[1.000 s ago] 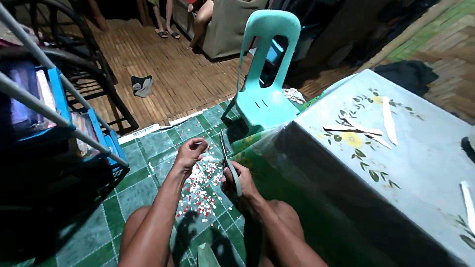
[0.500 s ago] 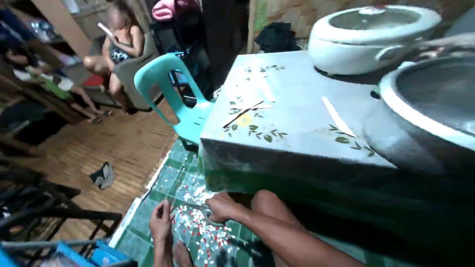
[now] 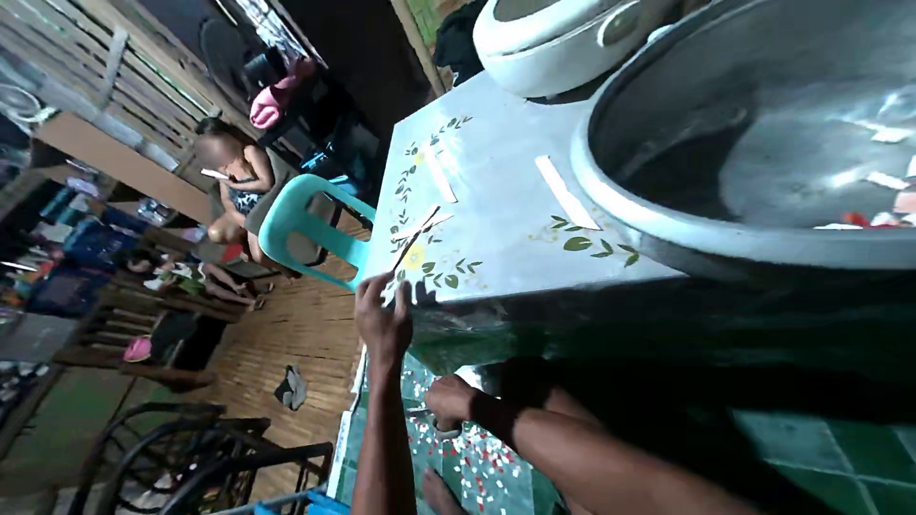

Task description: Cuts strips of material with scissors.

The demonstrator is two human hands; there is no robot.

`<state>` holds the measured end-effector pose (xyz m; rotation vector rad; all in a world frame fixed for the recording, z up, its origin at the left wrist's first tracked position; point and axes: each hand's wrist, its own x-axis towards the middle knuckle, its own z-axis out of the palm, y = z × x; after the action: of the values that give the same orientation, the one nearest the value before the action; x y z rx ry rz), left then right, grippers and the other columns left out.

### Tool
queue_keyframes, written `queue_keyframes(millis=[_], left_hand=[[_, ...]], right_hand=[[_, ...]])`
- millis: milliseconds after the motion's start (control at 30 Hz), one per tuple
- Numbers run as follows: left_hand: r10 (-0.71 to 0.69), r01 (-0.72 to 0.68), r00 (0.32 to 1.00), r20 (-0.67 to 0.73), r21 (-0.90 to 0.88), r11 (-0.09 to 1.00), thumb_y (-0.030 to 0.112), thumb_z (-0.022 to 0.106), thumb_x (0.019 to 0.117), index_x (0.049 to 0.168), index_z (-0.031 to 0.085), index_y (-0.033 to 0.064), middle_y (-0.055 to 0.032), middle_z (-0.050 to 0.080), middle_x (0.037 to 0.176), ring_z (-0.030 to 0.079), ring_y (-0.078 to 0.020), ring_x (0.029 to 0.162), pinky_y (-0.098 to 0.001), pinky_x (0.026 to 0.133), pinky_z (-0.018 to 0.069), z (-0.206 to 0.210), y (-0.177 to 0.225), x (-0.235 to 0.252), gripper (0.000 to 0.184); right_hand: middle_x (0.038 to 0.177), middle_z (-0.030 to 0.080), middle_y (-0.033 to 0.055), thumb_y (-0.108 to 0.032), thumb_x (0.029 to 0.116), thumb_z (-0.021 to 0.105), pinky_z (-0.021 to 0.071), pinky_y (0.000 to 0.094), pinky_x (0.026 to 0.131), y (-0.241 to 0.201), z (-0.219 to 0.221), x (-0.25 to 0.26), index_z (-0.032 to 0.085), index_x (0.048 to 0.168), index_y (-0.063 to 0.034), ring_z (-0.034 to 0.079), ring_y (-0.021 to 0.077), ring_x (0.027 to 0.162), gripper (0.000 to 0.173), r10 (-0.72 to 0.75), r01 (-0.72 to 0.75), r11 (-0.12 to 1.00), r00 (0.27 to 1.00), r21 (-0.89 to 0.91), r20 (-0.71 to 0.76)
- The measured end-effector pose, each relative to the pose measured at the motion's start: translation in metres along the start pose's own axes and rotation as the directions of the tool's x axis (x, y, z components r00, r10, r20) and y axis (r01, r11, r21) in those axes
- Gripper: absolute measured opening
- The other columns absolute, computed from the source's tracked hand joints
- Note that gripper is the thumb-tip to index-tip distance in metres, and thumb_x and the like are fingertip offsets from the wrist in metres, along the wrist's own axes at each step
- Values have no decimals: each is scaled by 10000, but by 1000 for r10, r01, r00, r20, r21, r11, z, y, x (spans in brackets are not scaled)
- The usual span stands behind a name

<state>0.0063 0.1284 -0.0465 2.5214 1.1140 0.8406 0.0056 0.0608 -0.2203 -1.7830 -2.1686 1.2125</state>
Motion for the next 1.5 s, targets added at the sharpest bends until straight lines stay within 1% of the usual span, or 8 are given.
queue_keyframes(millis=[200,400,667,833,1067,1300,1433,1500], left_hand=[[106,-126,982,154,123,984,354,629,1018,1428,577,140,-135,512,1507,540,-350,1329,-574,1054,482,58,31,80,465],[139,-153,985,100,156,976,277,636,1013,1094,772,162,-81,704,1176,651,-284,1126,-536,978,522,76,31,79,195],[139,-156,986,87,231,960,295,640,1005,1051,776,197,-52,714,1089,662,-262,1049,-532,917,526,68,32,55,173],[184,-195,981,65,273,942,319,565,1033,1137,765,181,-63,692,1175,639,-255,1121,-475,967,530,66,30,11,264],[273,-304,953,134,385,872,645,501,988,1388,616,140,-115,601,1361,547,-277,1294,-476,1106,439,54,37,-42,654],[411,-404,910,51,331,853,396,811,851,1209,728,139,-84,674,1185,625,-250,1150,-430,949,534,51,35,-48,448],[442,-437,896,29,228,870,117,699,923,1070,761,129,-83,685,1075,647,-248,1071,-399,885,567,48,43,-54,161],[440,-436,898,24,203,877,73,665,929,1038,766,127,-83,688,1049,650,-245,1047,-389,863,573,47,45,-58,158]], right_hand=[[1112,688,265,-284,844,791,493,706,845,6,8,-6,691,1076,34,654,466,1061,406,-17,17,1000,1000,1,3],[1095,701,239,-299,838,799,502,695,831,13,2,-11,708,1069,3,662,450,1045,390,-20,21,999,1000,-45,23],[1072,698,253,-288,839,794,501,700,822,8,-3,-15,704,1022,28,664,458,1025,376,-3,3,999,1000,-49,3],[1101,701,254,-297,835,796,489,714,861,8,-1,-21,711,1059,21,660,466,1053,398,3,-3,998,1000,-63,0],[1173,677,289,-313,881,729,468,714,884,-10,-12,-45,701,1121,36,636,490,1109,424,36,-33,993,999,-114,24],[1330,599,316,-178,990,644,397,595,1078,-85,-62,-160,612,1284,106,552,459,1275,410,140,-141,990,989,16,47],[1226,656,272,-170,979,649,430,447,1042,-107,-64,-185,658,1189,107,609,361,1165,348,296,-278,939,953,203,-63],[1312,618,290,-211,990,640,409,520,1093,-86,-48,-158,632,1257,97,580,398,1243,407,173,-163,974,984,155,-51]])
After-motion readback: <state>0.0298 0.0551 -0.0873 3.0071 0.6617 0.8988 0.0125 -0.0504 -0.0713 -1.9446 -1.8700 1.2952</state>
